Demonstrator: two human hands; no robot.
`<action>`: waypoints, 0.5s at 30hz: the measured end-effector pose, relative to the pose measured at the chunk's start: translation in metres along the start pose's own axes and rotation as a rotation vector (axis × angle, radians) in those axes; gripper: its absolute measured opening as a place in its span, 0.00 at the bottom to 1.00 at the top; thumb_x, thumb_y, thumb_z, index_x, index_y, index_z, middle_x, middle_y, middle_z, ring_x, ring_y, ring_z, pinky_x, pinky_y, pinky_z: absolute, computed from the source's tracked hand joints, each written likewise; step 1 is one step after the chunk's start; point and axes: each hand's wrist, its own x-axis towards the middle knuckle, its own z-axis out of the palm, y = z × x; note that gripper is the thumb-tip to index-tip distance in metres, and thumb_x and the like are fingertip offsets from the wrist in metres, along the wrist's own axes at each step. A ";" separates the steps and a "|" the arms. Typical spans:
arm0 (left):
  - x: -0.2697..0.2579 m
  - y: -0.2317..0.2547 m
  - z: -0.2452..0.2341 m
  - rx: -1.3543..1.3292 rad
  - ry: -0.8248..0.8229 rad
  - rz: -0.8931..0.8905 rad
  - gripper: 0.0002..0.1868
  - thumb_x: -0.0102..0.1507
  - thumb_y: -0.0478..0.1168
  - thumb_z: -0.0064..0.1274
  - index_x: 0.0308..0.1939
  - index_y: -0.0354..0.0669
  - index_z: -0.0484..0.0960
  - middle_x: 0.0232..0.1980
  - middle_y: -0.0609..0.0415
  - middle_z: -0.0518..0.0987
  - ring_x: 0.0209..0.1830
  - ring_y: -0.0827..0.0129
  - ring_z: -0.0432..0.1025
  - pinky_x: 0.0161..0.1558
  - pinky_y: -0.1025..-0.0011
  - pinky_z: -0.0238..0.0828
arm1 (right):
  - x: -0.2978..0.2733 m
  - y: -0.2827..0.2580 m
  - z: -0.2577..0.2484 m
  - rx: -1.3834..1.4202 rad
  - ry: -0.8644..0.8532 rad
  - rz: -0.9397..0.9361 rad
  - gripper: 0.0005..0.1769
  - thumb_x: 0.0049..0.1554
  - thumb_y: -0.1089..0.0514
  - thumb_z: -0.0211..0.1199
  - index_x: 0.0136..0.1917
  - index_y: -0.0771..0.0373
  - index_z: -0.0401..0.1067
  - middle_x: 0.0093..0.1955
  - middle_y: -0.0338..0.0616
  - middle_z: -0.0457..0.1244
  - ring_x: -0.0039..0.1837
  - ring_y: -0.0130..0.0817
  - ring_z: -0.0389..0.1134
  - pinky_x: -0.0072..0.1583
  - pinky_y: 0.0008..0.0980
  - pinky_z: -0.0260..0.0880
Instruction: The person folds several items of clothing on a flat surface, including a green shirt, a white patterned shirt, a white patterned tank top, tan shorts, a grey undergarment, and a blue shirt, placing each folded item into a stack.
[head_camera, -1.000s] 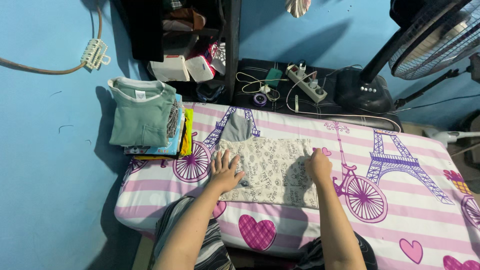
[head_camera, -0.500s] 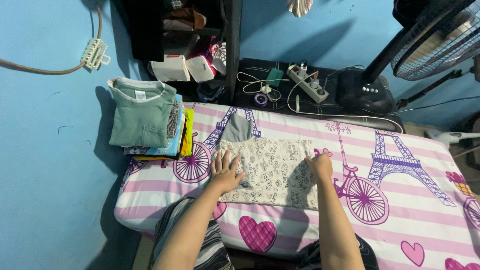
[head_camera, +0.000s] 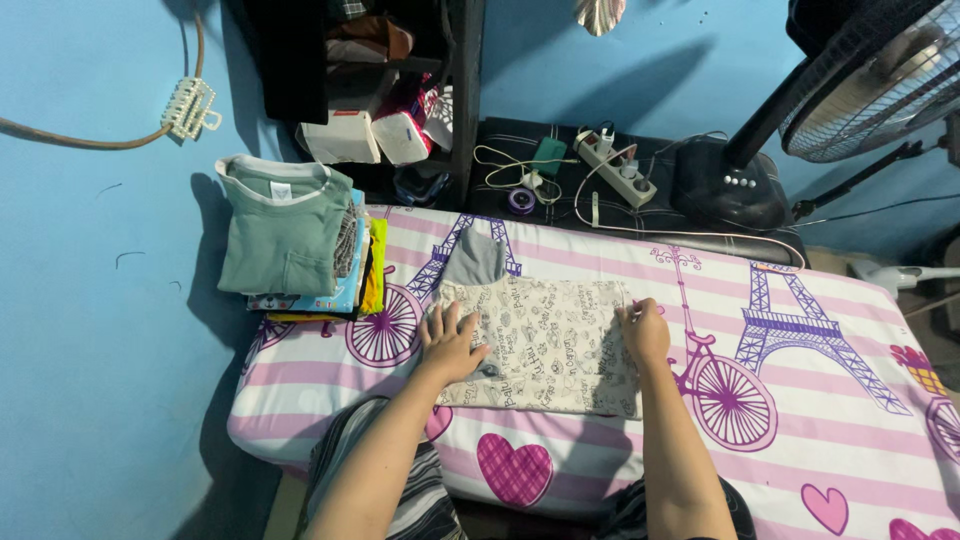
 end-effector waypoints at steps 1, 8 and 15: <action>0.005 0.001 -0.004 -0.023 0.055 -0.044 0.34 0.65 0.62 0.46 0.72 0.56 0.64 0.81 0.47 0.47 0.82 0.48 0.37 0.77 0.39 0.27 | 0.001 -0.001 0.000 0.003 0.001 0.009 0.24 0.56 0.45 0.70 0.53 0.66 0.69 0.43 0.59 0.70 0.47 0.57 0.71 0.50 0.48 0.70; 0.110 -0.038 0.011 -0.359 0.494 -0.221 0.32 0.60 0.56 0.55 0.64 0.43 0.75 0.68 0.42 0.71 0.69 0.47 0.64 0.67 0.50 0.60 | 0.026 0.001 0.014 0.059 0.018 0.055 0.28 0.58 0.45 0.69 0.61 0.69 0.69 0.51 0.63 0.69 0.54 0.58 0.71 0.56 0.48 0.70; 0.197 -0.076 0.033 -0.635 0.250 -0.308 0.35 0.56 0.62 0.63 0.54 0.37 0.84 0.49 0.41 0.83 0.49 0.54 0.77 0.52 0.62 0.72 | 0.039 -0.006 0.027 0.053 0.018 -0.097 0.33 0.52 0.47 0.73 0.61 0.72 0.70 0.52 0.66 0.67 0.53 0.58 0.70 0.55 0.46 0.71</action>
